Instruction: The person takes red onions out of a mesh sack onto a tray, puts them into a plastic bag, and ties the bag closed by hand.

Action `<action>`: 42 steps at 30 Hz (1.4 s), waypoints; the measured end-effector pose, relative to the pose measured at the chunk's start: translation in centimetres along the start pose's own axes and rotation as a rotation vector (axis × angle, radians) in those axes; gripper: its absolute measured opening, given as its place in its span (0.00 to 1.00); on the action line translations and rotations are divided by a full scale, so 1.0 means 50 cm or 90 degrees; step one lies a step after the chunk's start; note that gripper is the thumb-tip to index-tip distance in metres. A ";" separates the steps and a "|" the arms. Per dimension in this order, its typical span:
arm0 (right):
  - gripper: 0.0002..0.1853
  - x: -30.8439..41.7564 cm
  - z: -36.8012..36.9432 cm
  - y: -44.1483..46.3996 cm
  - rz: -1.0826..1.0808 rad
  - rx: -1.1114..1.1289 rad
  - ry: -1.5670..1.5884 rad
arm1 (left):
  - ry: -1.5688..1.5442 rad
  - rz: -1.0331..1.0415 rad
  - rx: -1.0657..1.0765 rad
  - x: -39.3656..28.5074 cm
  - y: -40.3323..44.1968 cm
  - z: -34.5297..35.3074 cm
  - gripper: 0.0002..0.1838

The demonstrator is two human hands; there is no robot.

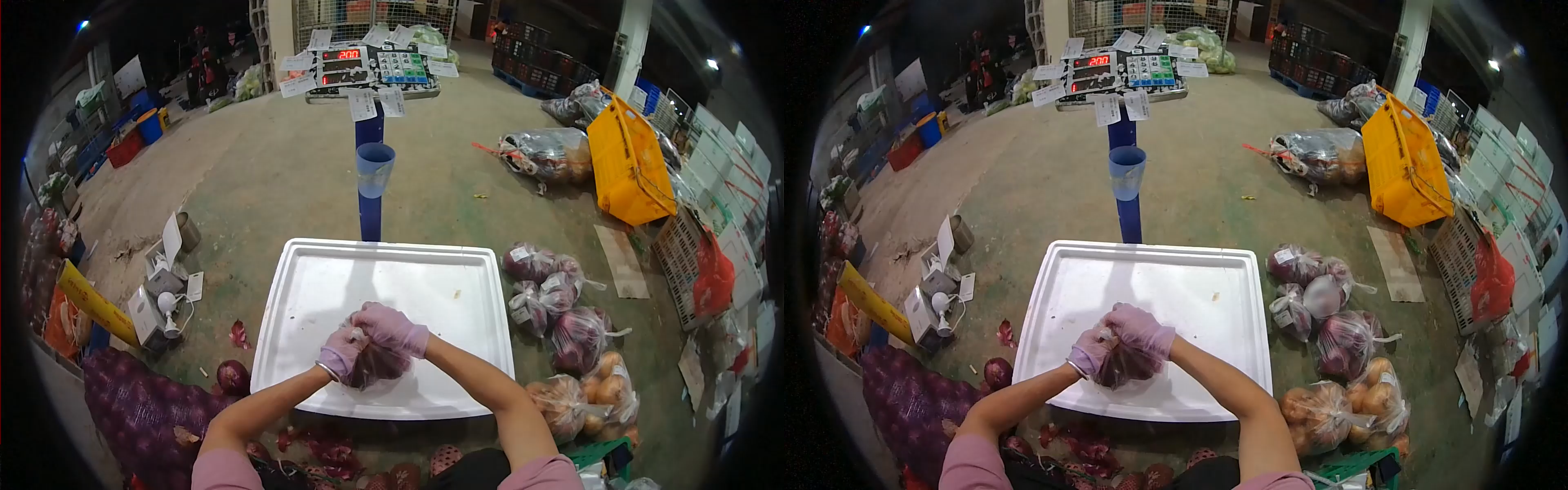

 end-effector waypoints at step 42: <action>0.12 0.016 0.069 -0.079 0.203 -0.098 -0.049 | -0.265 -0.074 0.108 0.095 0.056 -0.081 0.08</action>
Point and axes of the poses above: each hand's wrist, its own y-axis towards the middle knuckle, its own z-axis out of the palm, x = y × z, the point moved 2 cm from there along y, towards the middle knuckle, and after that the axes turned 7 degrees about -z, right-handed, at the moved point
